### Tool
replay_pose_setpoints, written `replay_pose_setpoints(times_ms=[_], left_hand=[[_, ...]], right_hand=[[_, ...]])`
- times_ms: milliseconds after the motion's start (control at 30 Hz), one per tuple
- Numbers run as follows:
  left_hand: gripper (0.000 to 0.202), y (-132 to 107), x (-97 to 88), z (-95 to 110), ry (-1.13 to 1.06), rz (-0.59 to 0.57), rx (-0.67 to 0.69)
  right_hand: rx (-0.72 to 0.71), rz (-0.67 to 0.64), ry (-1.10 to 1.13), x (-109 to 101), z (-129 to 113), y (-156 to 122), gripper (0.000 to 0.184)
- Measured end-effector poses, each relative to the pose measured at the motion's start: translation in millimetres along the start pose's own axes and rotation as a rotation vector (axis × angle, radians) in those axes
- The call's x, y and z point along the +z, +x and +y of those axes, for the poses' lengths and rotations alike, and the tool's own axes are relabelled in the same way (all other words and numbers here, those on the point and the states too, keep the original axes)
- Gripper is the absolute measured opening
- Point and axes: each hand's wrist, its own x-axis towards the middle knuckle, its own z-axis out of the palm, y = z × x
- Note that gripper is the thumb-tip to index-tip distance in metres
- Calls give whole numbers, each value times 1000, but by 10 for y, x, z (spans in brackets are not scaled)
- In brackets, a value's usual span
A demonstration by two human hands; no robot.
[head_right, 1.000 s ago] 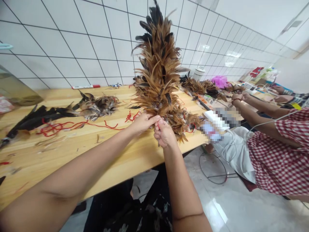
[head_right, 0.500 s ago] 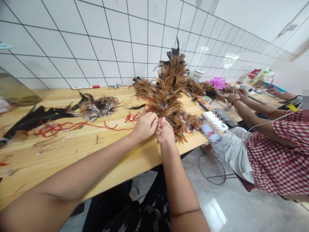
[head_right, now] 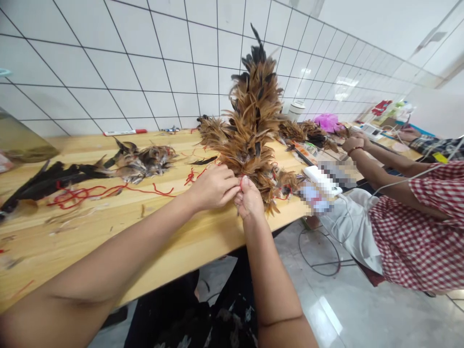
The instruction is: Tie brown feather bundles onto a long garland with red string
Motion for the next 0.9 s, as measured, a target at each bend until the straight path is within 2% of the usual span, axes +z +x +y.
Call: replay_pose_setpoints(times_ms=[100,167,367,500,700,800,900], left_hand=[[31,55,-145,15,40,122,-29],[34,73,-173,-14,23,168,-20],[38,-12,19,-329,-27,216,-47],[36,-70,102,-472,-69,226,-112],[35,-48,50,-486,-125,199,-150],[37,-16,-55,-441,-146,239,-160],[37,10,-189,-395,-121,332,-208]], right_hand=[[-17,9,-3,61,-26,-34,38],[16,11,-9,110,-5,-68,38],[145,-93,-76,204,184,-190,32],[189,-93,-34,232,261,-237,30],[216,-20,-25,251,288,-237,31],[207,8,-6,260,246,-224,29],[207,21,15,246,136,-212,29]])
